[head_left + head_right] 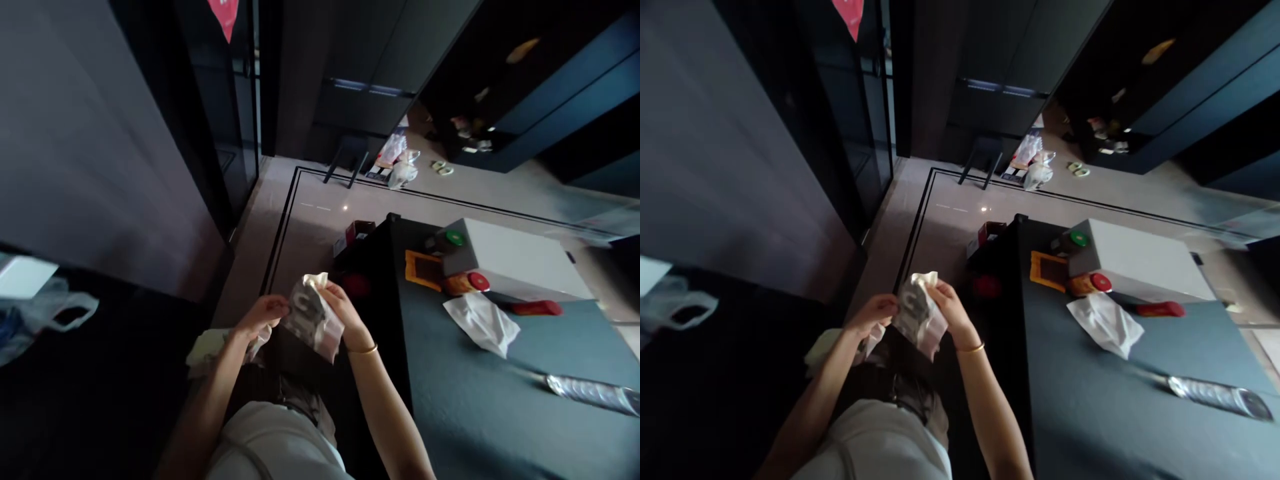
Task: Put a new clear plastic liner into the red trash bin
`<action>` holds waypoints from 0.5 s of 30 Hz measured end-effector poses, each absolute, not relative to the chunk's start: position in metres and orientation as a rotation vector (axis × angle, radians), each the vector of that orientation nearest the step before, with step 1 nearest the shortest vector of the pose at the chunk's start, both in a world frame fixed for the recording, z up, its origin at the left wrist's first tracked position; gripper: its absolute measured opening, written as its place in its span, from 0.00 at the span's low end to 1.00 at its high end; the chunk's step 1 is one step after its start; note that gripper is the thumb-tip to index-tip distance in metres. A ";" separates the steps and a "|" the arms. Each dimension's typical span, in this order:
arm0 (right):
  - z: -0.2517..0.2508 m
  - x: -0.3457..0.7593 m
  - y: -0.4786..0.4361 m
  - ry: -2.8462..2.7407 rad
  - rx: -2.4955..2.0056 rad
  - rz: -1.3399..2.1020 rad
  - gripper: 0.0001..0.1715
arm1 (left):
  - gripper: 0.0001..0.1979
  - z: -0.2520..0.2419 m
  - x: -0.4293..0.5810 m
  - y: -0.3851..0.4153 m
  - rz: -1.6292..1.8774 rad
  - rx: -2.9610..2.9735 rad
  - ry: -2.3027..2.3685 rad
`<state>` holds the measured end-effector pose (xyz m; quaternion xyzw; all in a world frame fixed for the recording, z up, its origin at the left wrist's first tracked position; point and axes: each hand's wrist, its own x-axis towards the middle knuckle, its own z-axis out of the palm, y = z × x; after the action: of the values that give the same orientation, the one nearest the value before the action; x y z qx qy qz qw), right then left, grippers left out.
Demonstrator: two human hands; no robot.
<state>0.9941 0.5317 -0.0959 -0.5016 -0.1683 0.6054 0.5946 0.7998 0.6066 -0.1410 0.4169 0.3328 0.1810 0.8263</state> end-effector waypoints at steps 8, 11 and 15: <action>-0.077 1.174 0.612 -0.198 -1.306 0.924 0.17 | 0.22 -0.148 0.921 0.796 0.422 0.895 0.683; -0.085 1.202 0.645 -0.075 -1.178 0.943 0.15 | 0.26 -0.158 1.009 0.825 0.445 0.749 0.704; -0.110 1.254 0.698 -0.006 -1.059 1.085 0.14 | 0.28 -0.191 1.131 0.823 0.054 0.579 0.667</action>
<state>1.2540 0.6976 -0.1095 -0.4801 -0.0029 0.4922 0.7261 1.1310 0.8227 -0.1908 0.2801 0.3227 0.0260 0.9037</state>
